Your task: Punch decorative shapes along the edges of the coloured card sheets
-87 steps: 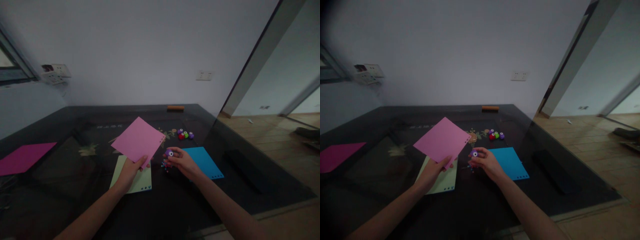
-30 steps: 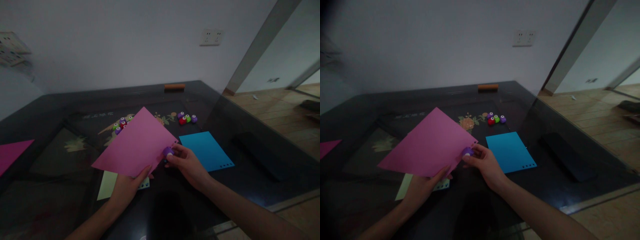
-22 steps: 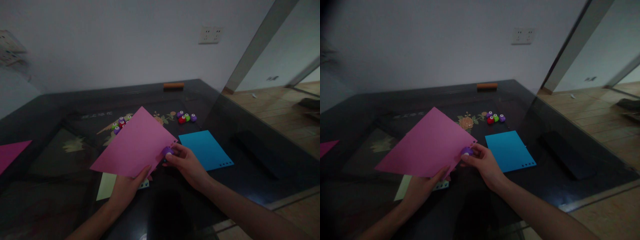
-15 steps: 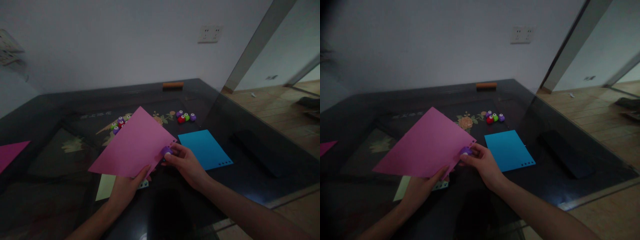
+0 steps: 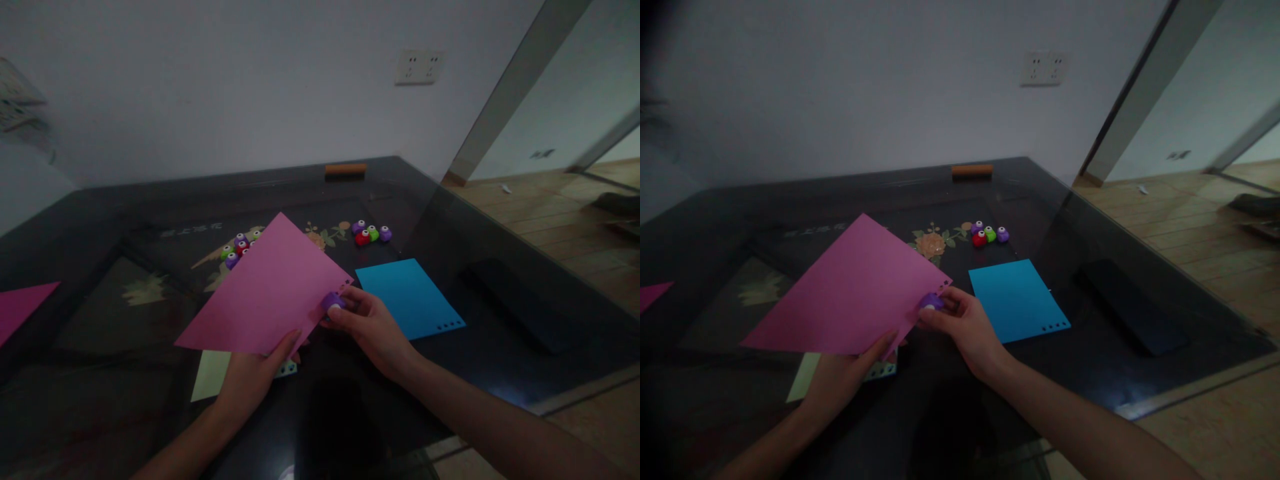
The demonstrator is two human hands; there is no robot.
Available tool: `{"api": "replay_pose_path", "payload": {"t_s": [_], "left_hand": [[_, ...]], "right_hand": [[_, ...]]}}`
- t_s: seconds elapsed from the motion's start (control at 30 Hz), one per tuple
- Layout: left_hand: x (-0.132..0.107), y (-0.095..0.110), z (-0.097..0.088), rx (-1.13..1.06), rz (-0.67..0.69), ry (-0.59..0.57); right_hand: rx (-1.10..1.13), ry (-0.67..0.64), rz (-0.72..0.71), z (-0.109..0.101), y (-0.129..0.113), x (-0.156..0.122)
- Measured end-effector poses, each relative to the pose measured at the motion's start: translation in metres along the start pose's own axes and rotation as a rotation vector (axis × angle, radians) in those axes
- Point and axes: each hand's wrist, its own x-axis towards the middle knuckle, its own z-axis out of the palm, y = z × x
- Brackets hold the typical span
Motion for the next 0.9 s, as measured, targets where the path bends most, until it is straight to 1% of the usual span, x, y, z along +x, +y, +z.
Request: {"api": "replay_pose_path", "payload": {"t_s": [0.23, 0.43, 0.6, 0.8, 0.9], "left_hand": [[-0.0031, 0.0099, -0.0002, 0.022, -0.008, 0.016], [-0.0023, 0.0093, -0.0019, 0.058, -0.016, -0.030], [-0.0032, 0.0096, -0.0012, 0.042, -0.012, -0.013], [-0.0017, 0.0035, -0.0011, 0.045, 0.002, -0.011], [-0.0014, 0.0031, -0.0013, 0.064, 0.012, -0.013]], "right_hand": [[-0.006, -0.025, -0.027, -0.0001, 0.0003, 0.0006], [-0.010, -0.032, -0.019, -0.0004, 0.0001, 0.0006], [-0.018, -0.036, -0.018, -0.0003, -0.0001, 0.0000], [-0.025, -0.013, 0.000, 0.0001, 0.0001, 0.0001], [-0.029, -0.024, -0.009, 0.0001, 0.0002, 0.0000]]}}
